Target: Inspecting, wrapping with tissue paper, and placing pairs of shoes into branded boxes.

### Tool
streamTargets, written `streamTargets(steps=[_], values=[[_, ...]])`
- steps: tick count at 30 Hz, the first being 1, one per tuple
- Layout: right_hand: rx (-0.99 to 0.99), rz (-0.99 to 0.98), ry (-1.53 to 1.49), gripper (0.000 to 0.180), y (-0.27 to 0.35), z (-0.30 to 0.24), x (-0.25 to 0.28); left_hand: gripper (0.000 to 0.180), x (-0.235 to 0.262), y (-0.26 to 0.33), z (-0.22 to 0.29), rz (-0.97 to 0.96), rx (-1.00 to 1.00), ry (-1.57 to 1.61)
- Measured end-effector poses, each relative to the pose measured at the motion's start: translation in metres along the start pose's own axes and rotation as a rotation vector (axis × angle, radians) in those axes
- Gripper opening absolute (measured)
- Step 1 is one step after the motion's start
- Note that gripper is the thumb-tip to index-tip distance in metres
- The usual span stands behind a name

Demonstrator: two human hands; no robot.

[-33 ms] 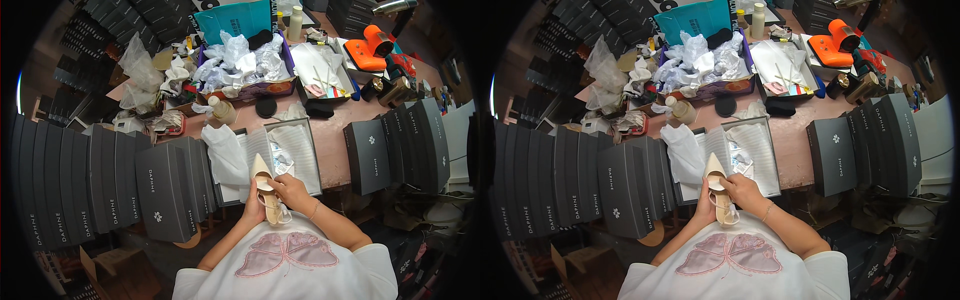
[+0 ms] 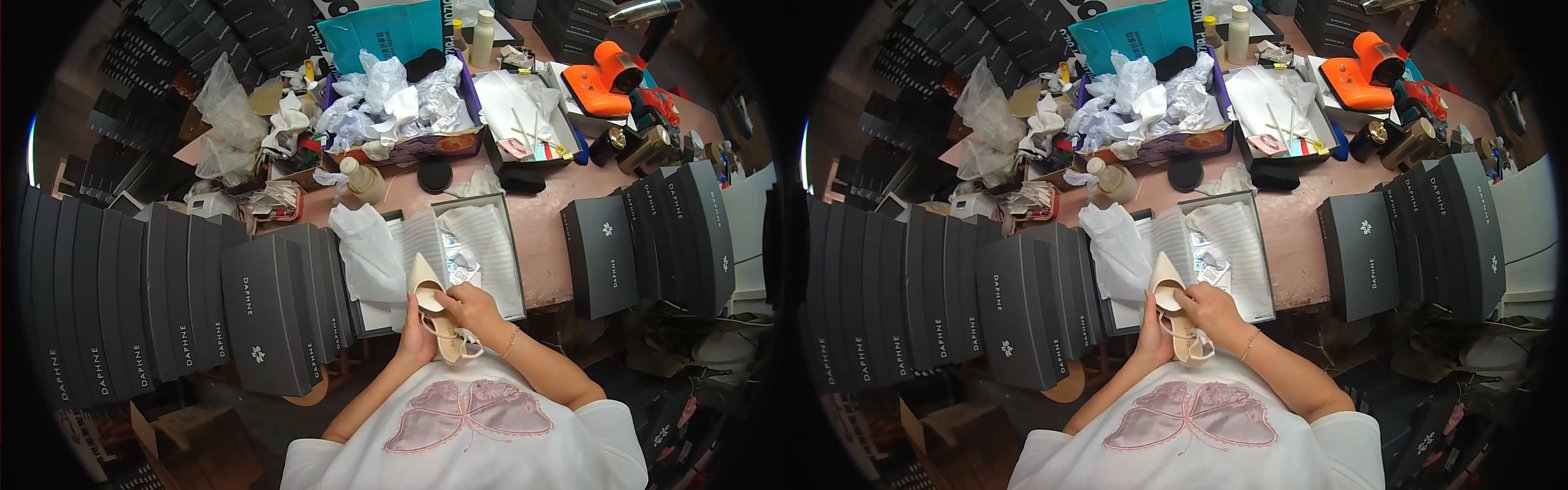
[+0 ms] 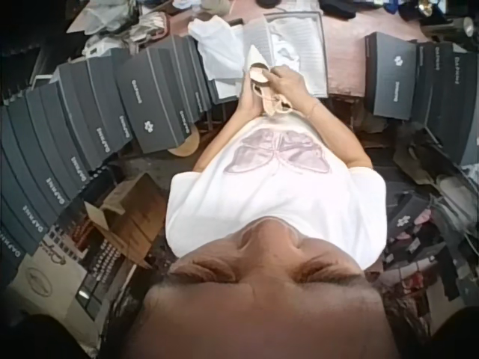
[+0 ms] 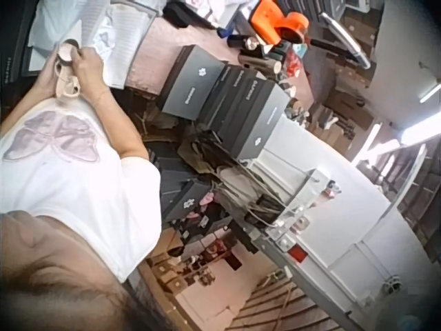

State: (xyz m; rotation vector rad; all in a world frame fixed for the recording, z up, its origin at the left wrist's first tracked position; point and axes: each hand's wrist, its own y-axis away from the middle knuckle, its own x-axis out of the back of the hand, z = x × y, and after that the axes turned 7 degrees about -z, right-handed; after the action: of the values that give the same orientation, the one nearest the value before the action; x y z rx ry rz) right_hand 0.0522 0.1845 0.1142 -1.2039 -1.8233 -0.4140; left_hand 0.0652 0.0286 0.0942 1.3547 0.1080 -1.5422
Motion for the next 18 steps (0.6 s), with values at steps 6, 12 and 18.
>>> streamTargets(steps=[6, 12, 18], values=[[-0.099, -0.086, 0.032, 0.034, 0.002, 0.001, -0.014, 0.061, 0.015, -0.007, -0.011, 0.016, -0.086, -0.101], [-0.06, -0.12, -0.202, 0.023, -0.003, 0.003, -0.019, 0.052, 0.018, -0.005, -0.011, 0.035, -0.103, -0.158], [-0.189, -0.101, -0.407, 0.028, -0.016, 0.019, -0.016, 0.046, 0.024, -0.002, -0.009, 0.026, -0.02, -0.056]])
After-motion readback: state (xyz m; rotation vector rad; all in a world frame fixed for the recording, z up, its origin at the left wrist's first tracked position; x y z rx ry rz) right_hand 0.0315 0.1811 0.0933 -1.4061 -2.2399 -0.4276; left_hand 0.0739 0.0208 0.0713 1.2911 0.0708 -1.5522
